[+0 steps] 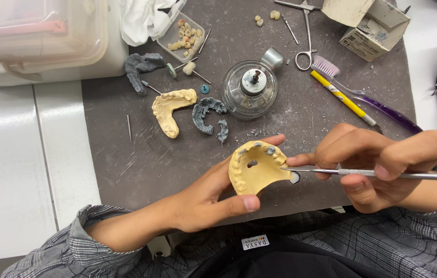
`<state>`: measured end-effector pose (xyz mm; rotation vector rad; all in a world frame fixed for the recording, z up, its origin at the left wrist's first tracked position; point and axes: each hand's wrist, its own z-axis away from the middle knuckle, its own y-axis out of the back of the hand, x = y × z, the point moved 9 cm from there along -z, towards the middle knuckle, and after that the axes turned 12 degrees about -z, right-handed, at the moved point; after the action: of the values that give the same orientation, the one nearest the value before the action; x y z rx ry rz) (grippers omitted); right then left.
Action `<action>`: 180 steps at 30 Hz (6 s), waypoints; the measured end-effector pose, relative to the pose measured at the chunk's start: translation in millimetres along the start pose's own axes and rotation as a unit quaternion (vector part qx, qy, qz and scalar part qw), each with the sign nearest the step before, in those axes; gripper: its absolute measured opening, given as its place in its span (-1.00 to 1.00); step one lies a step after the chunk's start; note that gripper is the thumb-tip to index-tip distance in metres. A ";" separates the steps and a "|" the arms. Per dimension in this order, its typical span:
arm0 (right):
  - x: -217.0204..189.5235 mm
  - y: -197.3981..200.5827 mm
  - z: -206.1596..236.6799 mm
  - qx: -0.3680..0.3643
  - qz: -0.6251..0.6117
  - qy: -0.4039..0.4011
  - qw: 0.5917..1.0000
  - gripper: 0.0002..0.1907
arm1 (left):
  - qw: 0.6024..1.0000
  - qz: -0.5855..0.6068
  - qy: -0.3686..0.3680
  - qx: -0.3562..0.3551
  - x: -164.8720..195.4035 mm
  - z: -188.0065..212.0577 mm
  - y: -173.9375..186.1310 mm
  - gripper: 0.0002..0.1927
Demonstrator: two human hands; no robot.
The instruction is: The person holds a yellow dental stone model in one hand and uses a metal wax carver to shape and smooth blue wax on the teeth of the model, rotating the model to reach different areas. They periodically wipe or touch the tool tip near a glass jar on the bench while continuing to carve the wax pattern.
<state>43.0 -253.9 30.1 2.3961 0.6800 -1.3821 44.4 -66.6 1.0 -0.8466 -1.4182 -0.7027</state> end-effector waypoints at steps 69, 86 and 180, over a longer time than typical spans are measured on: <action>25.6 29.6 -36.0 0.134 0.025 -0.110 0.985 -0.84 | 0.970 -0.163 -0.029 0.177 -0.5 4.8 34.3 0.00; 6.7 16.4 -39.4 0.071 0.032 -0.009 0.997 -0.82 | 0.971 -0.179 -0.006 0.156 -2.8 0.8 32.5 -0.08; -7.7 -29.2 -46.1 -0.104 0.082 0.005 0.991 -0.79 | 0.976 -0.184 -0.030 0.111 0.2 2.2 26.8 -0.30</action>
<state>57.7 -209.5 59.2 2.2420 0.5830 -1.1717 65.7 -50.2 -1.1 -0.4375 -1.6940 -0.7825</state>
